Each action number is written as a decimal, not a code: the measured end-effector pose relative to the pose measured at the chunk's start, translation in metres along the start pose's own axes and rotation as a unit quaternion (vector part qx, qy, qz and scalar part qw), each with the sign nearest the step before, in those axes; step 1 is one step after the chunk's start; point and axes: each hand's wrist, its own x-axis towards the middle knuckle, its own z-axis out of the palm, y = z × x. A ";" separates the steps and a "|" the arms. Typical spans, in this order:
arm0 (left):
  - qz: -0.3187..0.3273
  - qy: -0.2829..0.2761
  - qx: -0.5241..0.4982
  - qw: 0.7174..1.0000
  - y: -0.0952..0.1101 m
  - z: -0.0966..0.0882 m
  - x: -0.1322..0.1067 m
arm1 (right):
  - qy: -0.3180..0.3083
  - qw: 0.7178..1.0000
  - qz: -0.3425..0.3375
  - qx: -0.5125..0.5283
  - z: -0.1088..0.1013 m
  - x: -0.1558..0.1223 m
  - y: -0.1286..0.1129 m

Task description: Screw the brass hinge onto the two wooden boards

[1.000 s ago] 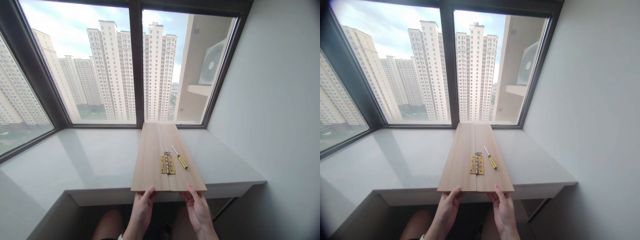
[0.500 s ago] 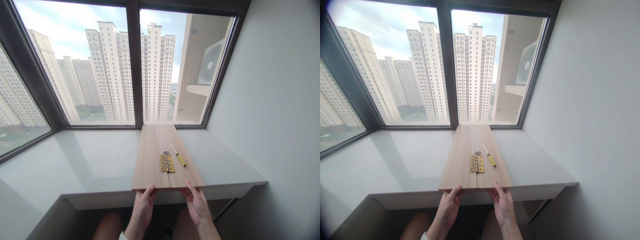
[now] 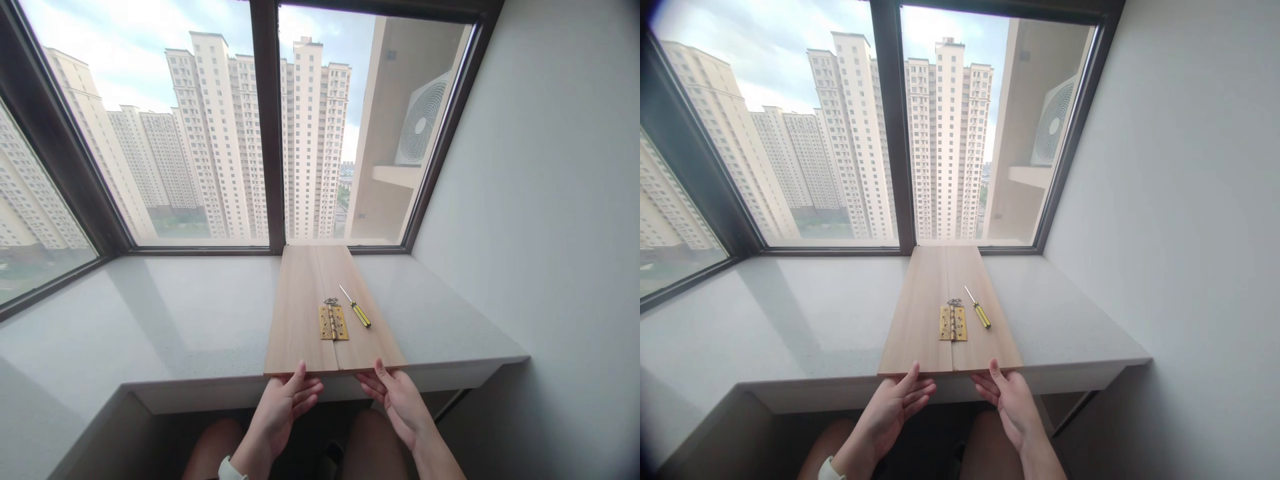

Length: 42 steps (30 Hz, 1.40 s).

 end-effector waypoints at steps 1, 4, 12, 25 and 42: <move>-0.007 0.002 0.005 1.000 0.000 0.000 -0.001 | 0.008 1.000 0.015 -0.016 -0.002 0.000 0.000; -0.012 0.011 0.008 1.000 -0.002 0.001 -0.001 | 0.026 0.998 0.034 -0.038 -0.003 -0.002 0.001; -0.009 0.033 0.018 0.999 -0.010 0.004 0.000 | 0.031 0.998 0.047 -0.018 -0.003 -0.003 0.003; -0.029 -0.103 0.139 0.984 0.008 0.002 -0.015 | -0.010 0.955 -0.028 -0.296 0.026 -0.021 -0.023; -0.004 -0.015 0.082 0.996 0.075 0.067 0.055 | 0.088 0.923 -0.109 -0.358 0.092 0.055 -0.065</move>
